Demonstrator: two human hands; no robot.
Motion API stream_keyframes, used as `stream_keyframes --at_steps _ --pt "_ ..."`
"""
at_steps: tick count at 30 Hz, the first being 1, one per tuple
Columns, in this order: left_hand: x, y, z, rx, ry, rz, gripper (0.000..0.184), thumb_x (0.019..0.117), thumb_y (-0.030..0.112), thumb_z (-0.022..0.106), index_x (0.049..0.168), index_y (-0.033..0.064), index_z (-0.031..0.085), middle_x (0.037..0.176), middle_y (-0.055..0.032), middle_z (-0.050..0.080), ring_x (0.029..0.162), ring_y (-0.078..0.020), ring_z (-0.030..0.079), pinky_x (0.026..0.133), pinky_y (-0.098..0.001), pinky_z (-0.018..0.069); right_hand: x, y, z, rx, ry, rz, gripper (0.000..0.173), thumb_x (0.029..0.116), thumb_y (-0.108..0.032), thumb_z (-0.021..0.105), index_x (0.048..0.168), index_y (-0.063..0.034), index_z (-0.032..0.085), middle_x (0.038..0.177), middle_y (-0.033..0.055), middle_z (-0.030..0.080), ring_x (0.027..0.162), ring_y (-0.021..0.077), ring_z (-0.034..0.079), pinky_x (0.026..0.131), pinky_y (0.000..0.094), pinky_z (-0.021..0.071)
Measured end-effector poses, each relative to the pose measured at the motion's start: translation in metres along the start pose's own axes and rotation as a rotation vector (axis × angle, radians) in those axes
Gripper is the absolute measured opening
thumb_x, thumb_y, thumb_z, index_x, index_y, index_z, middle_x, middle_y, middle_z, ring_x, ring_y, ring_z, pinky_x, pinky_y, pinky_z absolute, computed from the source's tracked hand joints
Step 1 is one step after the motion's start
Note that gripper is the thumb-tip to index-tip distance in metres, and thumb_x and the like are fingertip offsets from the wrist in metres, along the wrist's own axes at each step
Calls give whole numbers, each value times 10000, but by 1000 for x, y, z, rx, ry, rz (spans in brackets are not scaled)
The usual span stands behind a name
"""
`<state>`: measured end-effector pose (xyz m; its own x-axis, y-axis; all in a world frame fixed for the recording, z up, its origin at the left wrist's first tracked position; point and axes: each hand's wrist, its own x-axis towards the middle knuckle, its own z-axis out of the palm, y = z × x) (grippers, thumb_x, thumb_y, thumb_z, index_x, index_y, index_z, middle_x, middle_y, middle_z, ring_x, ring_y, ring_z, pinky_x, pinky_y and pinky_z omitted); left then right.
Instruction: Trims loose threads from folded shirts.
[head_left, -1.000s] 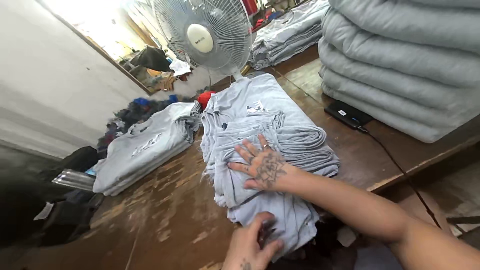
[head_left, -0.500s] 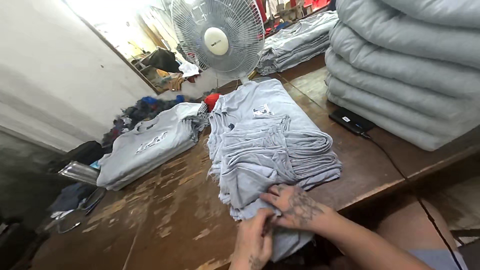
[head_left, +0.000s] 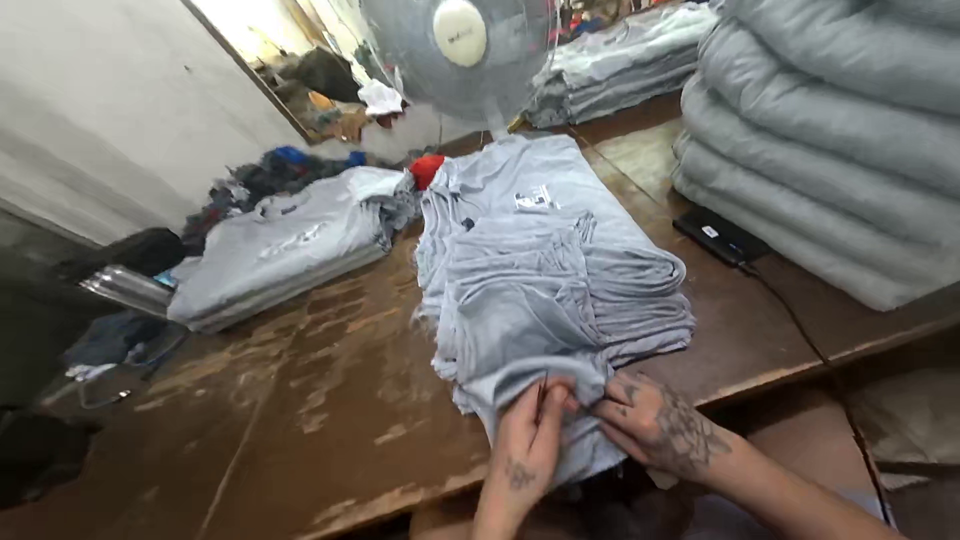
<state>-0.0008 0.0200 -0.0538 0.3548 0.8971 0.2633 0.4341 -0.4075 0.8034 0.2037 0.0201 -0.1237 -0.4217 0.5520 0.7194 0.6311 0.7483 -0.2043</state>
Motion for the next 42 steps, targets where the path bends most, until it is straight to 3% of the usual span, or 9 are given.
stream_keyframes --at_steps 3,7,10,16,20,25,29,33,42 --pt "16 -12 29 -259 -18 -61 431 1082 168 374 1419 -76 487 1182 -74 691 658 -18 613 557 -217 529 -15 1 -18 113 7 12 168 941 -135 598 908 -80 753 791 82 675 742 207 669 680 298 570" --pt "13 -21 30 -473 98 -71 505 1080 177 358 1497 -102 304 1343 -71 625 655 2 614 487 -169 492 -36 3 -50 166 -123 82 213 965 -205 569 859 -106 725 783 51 665 721 161 661 645 265 557" --pt "12 -21 31 -507 122 -71 459 1084 179 363 1444 -106 372 1330 -65 629 664 3 626 494 -162 502 -26 0 -52 153 -72 135 310 1034 -327 526 923 -97 701 791 55 659 739 169 649 654 278 541" --pt "9 -25 29 -444 11 17 506 1102 343 386 1323 -89 530 1221 -34 707 784 0 684 584 -178 549 -3 2 -13 113 -25 214 261 955 -303 611 963 -76 740 892 126 703 837 297 701 687 432 573" --pt "8 -24 27 -397 -25 10 498 1106 319 373 1320 -103 527 1186 -47 723 792 -14 697 581 -188 557 -12 17 -23 308 -22 145 212 973 -181 582 853 -63 710 812 92 682 791 201 671 728 293 559" --pt "10 -22 27 -388 -49 17 462 1104 305 387 1313 -80 533 1166 -44 717 819 -8 686 580 -171 534 -34 29 -61 574 -266 106 381 1031 -335 551 758 -106 686 689 5 651 744 88 659 1112 335 416" --pt "10 -18 31 -343 -50 -10 443 1102 266 379 1322 -88 527 1124 -47 729 831 -26 697 630 -191 562 -13 14 -56 342 -134 251 343 1007 -374 581 991 -65 729 802 59 688 734 163 656 740 337 558" --pt "10 -15 33 -287 -59 -11 395 1087 186 380 1324 -96 522 1015 -26 734 745 -35 681 616 -212 570 -4 11 -19 186 -78 281 273 921 -334 661 984 -86 759 871 119 712 816 302 698 730 501 536" --pt "9 -14 33 -263 -91 -2 388 1083 182 390 1307 -97 540 951 -23 720 707 -45 666 624 -231 579 -6 21 -20 248 -130 211 213 925 -247 625 911 -60 727 850 122 701 808 305 694 730 487 533"
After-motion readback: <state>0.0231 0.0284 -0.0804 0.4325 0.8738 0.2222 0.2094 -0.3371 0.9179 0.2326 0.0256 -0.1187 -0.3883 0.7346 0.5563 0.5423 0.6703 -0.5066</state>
